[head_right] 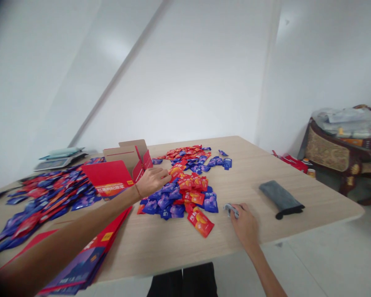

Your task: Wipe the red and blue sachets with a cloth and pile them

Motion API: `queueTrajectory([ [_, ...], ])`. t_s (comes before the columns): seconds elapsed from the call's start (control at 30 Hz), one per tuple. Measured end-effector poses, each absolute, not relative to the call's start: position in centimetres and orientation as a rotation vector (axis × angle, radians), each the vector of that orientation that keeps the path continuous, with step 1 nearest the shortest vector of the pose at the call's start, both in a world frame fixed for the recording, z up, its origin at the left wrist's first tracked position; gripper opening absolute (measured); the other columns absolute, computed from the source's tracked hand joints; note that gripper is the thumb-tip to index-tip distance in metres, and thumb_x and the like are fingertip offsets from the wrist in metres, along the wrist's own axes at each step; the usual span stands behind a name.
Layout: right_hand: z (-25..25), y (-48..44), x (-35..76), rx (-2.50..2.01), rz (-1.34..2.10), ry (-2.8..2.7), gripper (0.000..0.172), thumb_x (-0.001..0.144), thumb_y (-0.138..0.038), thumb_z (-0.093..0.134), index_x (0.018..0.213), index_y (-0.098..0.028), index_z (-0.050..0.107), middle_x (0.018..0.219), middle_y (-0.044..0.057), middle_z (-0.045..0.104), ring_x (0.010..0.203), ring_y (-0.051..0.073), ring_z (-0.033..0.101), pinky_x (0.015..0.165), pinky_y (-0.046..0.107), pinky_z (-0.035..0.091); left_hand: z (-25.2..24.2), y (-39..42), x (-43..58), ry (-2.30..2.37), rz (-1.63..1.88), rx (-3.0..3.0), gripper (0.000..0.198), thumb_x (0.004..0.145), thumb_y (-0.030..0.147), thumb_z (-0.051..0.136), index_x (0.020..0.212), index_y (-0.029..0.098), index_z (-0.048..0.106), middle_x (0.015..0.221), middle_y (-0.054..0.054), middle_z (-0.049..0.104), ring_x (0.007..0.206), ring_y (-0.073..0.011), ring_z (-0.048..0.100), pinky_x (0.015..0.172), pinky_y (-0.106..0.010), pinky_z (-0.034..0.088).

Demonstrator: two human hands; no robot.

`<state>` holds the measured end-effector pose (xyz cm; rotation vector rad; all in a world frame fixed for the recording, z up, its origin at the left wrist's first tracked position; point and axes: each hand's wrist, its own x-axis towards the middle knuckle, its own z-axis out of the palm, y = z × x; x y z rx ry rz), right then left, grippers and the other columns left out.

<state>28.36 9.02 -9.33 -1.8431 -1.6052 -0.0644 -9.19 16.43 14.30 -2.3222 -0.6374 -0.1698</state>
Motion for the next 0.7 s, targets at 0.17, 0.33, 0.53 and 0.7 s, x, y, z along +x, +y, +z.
queueTrajectory([
  [0.17, -9.6, 9.1, 28.4, -1.849, -0.068, -1.612, 0.033, 0.100, -0.032, 0.048, 0.111, -0.021, 0.076, 0.110, 0.008, 0.072, 0.088, 0.021, 0.066, 0.075, 0.031, 0.046, 14.0, 16.4, -8.5, -0.723, -0.070, -2.323, 0.020, 0.105, 0.016, 0.050, 0.097, 0.018, 0.068, 0.089, -0.007, 0.063, 0.077, -0.0193, 0.060, 0.063, -0.030, 0.042],
  [0.33, -9.8, 9.3, 28.6, -1.859, -0.058, -1.614, 0.033, 0.101, -0.033, 0.047, 0.112, -0.021, 0.076, 0.112, 0.007, 0.071, 0.087, 0.020, 0.067, 0.074, 0.031, 0.045, 14.5, 17.0, -8.3, -0.839, -0.101, -2.305, 0.015, 0.101, 0.013, 0.054, 0.102, 0.019, 0.068, 0.092, -0.007, 0.064, 0.081, -0.0215, 0.062, 0.065, -0.030, 0.044],
  [0.53, -9.9, 9.4, 28.7, -1.849, -0.056, -1.609, 0.031, 0.100, -0.032, 0.049, 0.111, -0.022, 0.076, 0.111, 0.007, 0.072, 0.089, 0.020, 0.066, 0.074, 0.030, 0.045, 14.6, 18.0, -8.4, -0.976, -0.250, -2.390, 0.024, 0.101, 0.008, 0.051, 0.115, 0.019, 0.065, 0.108, -0.008, 0.067, 0.098, -0.0229, 0.065, 0.079, -0.031, 0.051],
  [0.7, -10.0, 9.5, 28.7, -1.829, -0.051, -1.600, 0.031, 0.100, -0.032, 0.049, 0.111, -0.021, 0.076, 0.111, 0.008, 0.072, 0.089, 0.020, 0.066, 0.076, 0.030, 0.046, 13.6, 19.1, -8.6, -1.127, -0.433, -2.504, 0.028, 0.102, 0.010, 0.049, 0.117, 0.020, 0.069, 0.115, -0.009, 0.069, 0.099, -0.0221, 0.068, 0.086, -0.031, 0.053],
])
